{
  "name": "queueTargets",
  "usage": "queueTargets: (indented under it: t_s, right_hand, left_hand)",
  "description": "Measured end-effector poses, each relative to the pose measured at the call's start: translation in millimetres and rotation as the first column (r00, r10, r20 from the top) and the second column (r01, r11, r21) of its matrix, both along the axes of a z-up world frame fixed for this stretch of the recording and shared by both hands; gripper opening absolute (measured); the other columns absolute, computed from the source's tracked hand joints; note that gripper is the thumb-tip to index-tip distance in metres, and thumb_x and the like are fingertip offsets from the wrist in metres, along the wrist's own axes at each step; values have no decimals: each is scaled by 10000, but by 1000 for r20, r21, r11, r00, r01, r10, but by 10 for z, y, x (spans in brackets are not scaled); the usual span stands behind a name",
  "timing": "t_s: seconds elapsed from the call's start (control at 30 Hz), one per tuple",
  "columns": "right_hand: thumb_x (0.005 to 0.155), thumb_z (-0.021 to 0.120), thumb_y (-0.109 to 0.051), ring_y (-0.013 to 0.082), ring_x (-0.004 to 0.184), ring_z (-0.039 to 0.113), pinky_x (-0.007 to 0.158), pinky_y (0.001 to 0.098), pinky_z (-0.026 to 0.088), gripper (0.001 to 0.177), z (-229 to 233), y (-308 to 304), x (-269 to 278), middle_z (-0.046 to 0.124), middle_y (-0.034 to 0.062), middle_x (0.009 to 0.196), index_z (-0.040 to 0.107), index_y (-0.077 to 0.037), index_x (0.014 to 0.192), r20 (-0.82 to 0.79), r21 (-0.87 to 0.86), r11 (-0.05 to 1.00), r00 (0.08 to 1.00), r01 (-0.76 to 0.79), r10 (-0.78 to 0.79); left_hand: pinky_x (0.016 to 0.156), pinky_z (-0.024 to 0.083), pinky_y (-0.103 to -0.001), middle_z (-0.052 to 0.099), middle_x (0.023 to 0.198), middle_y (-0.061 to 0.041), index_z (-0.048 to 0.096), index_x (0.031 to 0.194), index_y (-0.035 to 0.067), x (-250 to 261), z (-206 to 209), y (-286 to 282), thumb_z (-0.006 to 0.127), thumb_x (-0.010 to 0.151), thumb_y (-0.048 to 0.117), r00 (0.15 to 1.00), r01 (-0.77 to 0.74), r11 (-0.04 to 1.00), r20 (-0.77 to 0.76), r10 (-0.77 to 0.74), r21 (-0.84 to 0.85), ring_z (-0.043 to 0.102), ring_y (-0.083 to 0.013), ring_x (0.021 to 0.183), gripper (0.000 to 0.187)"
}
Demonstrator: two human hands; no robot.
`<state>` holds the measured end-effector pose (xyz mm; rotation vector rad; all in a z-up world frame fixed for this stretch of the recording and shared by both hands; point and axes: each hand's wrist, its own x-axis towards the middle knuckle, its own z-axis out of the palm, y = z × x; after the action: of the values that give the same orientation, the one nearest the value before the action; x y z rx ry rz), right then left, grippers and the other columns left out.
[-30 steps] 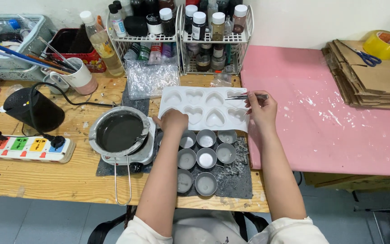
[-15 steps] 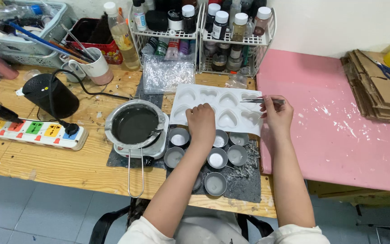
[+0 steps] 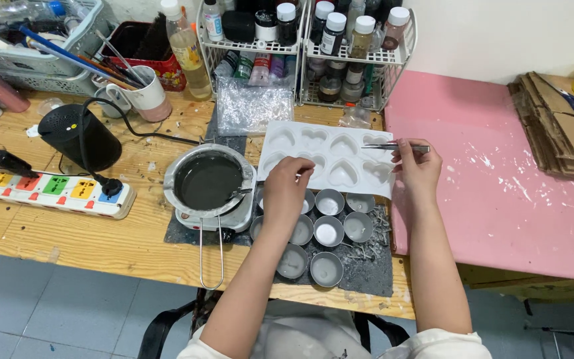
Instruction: Preparing candle molds and pouring liquid wax into small metal containers.
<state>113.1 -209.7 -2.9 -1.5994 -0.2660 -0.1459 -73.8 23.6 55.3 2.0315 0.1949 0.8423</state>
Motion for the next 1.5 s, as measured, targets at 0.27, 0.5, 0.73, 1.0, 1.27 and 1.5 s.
queueTargets:
  t_s: [0.27, 0.5, 0.73, 1.0, 1.27, 1.5]
  right_hand:
    - [1056, 689, -208, 109, 743, 657, 564, 252, 522, 179, 121, 79, -135, 699, 48, 866, 681, -29, 1058, -35, -31, 998, 998, 50, -51]
    - [1020, 703, -61, 135, 861, 698, 694, 292, 605, 132, 110, 159, -153, 728, 61, 981, 667, 11, 1125, 41, 82, 996, 999, -23, 20]
    - [993, 676, -9, 170, 927, 720, 776, 333, 662, 169, 609, 679, -578, 719, 84, 1033, 687, 15, 1159, 141, -126, 912, 903, -391, 407]
    - [876, 760, -193, 271, 922, 665, 752, 406, 545, 172, 973, 1569, -782, 710, 54, 948, 770, -127, 1034, 127, -901, 377, 698, -216, 704]
    - [873, 735, -183, 271, 1001, 654, 819, 408, 546, 175, 830, 1657, -721, 706, 50, 985, 751, -101, 1027, 123, -939, 304, 667, -162, 735]
    - [834, 726, -47, 302, 996, 654, 831, 406, 555, 181, 567, 1639, -660, 694, 102, 1013, 720, -28, 1014, 195, -910, 378, 629, -170, 752]
  left_hand:
    - [925, 523, -456, 720, 1081, -93, 706, 1063, 67, 108, -361, -364, 624, 954, 149, 942, 104, 858, -326, 77, 503, 668, -283, 1089, 159]
    - [1154, 234, -618, 549, 1413, -236, 555, 1346, -36, -118, -429, -480, 565, 920, 580, 899, 201, 823, -434, 60, 531, 425, -373, 1386, 749]
    - [1219, 119, -607, 494, 1468, -292, 519, 1392, -94, -27, -650, -216, 415, 973, 699, 857, 229, 803, -505, 103, 551, 383, -406, 1431, 903]
    - [1200, 170, -598, 536, 1421, -286, 584, 1336, -102, -62, -503, -130, 411, 965, 726, 846, 263, 799, -528, 79, 541, 417, -417, 1379, 923]
    - [1138, 201, -638, 569, 1345, -256, 613, 1297, -75, -92, -546, -75, 439, 931, 731, 883, 212, 858, -467, 37, 467, 404, -474, 1343, 903]
    - [1099, 244, -589, 609, 1261, -261, 638, 1257, -72, -120, -536, -36, 454, 944, 729, 911, 162, 868, -408, 51, 470, 457, -458, 1284, 880]
